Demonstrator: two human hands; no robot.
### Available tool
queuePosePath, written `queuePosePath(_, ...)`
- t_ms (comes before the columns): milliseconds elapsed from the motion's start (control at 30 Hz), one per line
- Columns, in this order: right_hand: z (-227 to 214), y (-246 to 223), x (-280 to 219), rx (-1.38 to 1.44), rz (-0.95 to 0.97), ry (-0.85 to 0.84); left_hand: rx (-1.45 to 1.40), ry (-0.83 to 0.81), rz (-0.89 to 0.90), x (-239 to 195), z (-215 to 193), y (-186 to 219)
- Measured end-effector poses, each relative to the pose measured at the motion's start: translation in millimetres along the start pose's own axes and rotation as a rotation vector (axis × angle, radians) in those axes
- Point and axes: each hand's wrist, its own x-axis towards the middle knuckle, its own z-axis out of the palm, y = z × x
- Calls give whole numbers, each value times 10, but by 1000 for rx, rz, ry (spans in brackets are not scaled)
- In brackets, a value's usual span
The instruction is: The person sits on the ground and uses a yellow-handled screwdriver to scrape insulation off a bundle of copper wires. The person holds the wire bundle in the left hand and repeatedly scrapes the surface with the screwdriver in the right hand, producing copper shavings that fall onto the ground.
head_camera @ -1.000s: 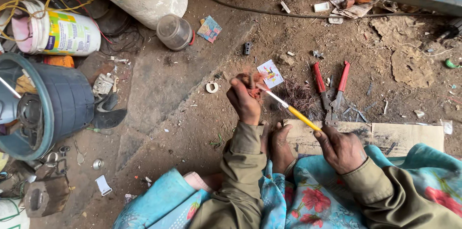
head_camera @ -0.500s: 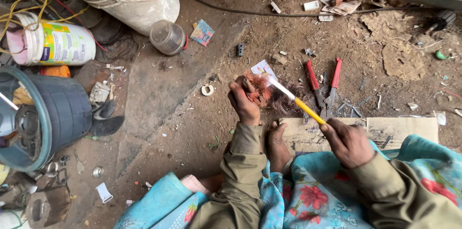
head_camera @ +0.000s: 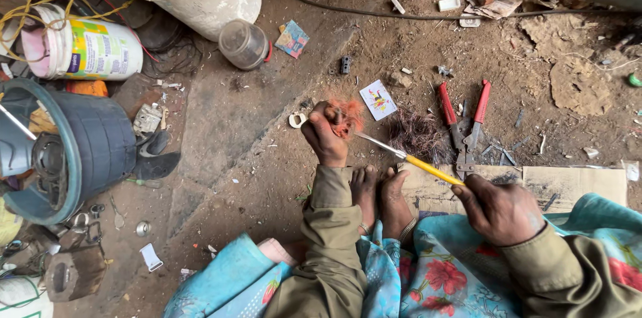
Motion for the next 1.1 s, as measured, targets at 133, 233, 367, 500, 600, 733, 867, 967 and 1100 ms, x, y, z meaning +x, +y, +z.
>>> queuePosePath(133,91,9,4,-40,18,-25,77,-114,39,-90,9,16)
queuePosePath(233,81,27,-32,-38,33,-16,116,-119,57,-116,15,16)
queuePosePath(367,31,31,-38,-3,61,-50,125,-85,23,-86,-30,36)
queuePosePath(500,50,-4,-33,-44,70,-43,123,-172,74,-75,-28,99)
queuePosePath(600,90,-22,-58,-48,93,-57,126,-184,67,-83,-2,173)
queuePosePath(733,144,3,-78,-54,85,-43,238,-197,217,-47,23,203)
queuePosePath(867,289,27,-98,65,53,-65,290,-161,265,-61,38,137)
queuePosePath(967,458,12,-71,282,120,-162,-36,-45,35,-120,181,88)
queuePosePath(1100,613,4,-26,389,12,-65,-348,-19,-160,-251,391,126)
